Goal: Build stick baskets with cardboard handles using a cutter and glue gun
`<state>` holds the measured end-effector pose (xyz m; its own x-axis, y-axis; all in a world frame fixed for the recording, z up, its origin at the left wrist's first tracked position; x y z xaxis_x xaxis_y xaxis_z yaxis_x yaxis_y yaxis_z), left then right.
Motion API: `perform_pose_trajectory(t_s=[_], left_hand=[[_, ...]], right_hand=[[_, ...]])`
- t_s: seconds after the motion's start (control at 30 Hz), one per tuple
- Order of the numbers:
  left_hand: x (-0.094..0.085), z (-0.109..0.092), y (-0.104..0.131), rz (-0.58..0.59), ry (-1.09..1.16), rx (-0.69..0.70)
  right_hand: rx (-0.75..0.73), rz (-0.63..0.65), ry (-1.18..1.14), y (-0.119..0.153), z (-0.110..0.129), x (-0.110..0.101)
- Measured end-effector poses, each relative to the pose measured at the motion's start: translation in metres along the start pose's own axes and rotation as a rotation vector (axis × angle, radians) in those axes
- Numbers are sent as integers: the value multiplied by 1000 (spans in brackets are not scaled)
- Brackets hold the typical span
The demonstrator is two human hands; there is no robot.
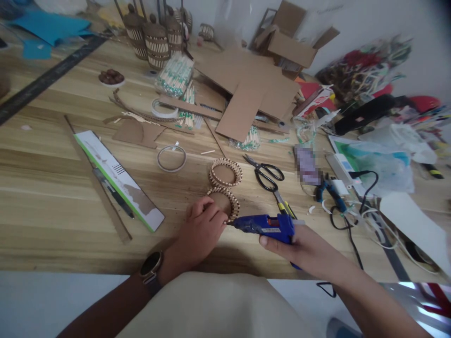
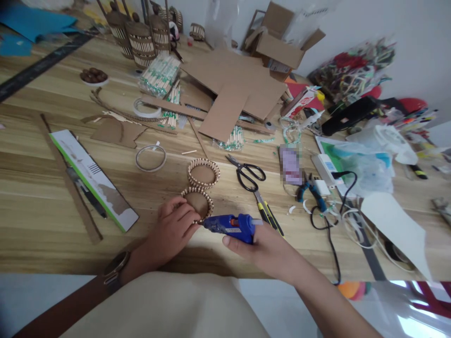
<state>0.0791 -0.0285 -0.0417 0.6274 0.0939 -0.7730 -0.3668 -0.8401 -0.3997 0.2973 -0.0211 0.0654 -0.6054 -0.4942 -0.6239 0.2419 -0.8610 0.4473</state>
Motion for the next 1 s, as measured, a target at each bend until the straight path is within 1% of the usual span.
perform_pose_trajectory(t_s=[0.1,0.27,0.47,0.6,0.77,0.87,1.0], left_hand=[[0,0,0,-11,7,-12],[0,0,0,34,24,-15],[-2,-1,-1,49,28,-30],[0,-1,-1,56,19,-28],[2,-1,0,27,11,-22],[1,-2,-1,14,12,-17],[0,-2,-1,39,12,-4]], right_hand=[[-14,-6,18,2,6,-1],[-71,-16,50,4,12,-2],[-84,-42,86,7,11,-1],[-105,-55,84,9,10,0],[-114,-78,87,9,9,2],[-104,-70,66,9,10,3],[-104,-76,58,9,11,3]])
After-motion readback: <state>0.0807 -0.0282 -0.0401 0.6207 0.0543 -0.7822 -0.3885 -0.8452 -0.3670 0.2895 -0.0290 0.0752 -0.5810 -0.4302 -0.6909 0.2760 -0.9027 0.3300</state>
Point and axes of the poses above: each hand's wrist, its own y-axis away from the middle knuckle, its own x-axis out of the palm, z = x × y, the point moved 1 cm from there along -y, towards the middle knuckle, and after that the axes turned 8 degrees about -z, right-handed, at the moved point
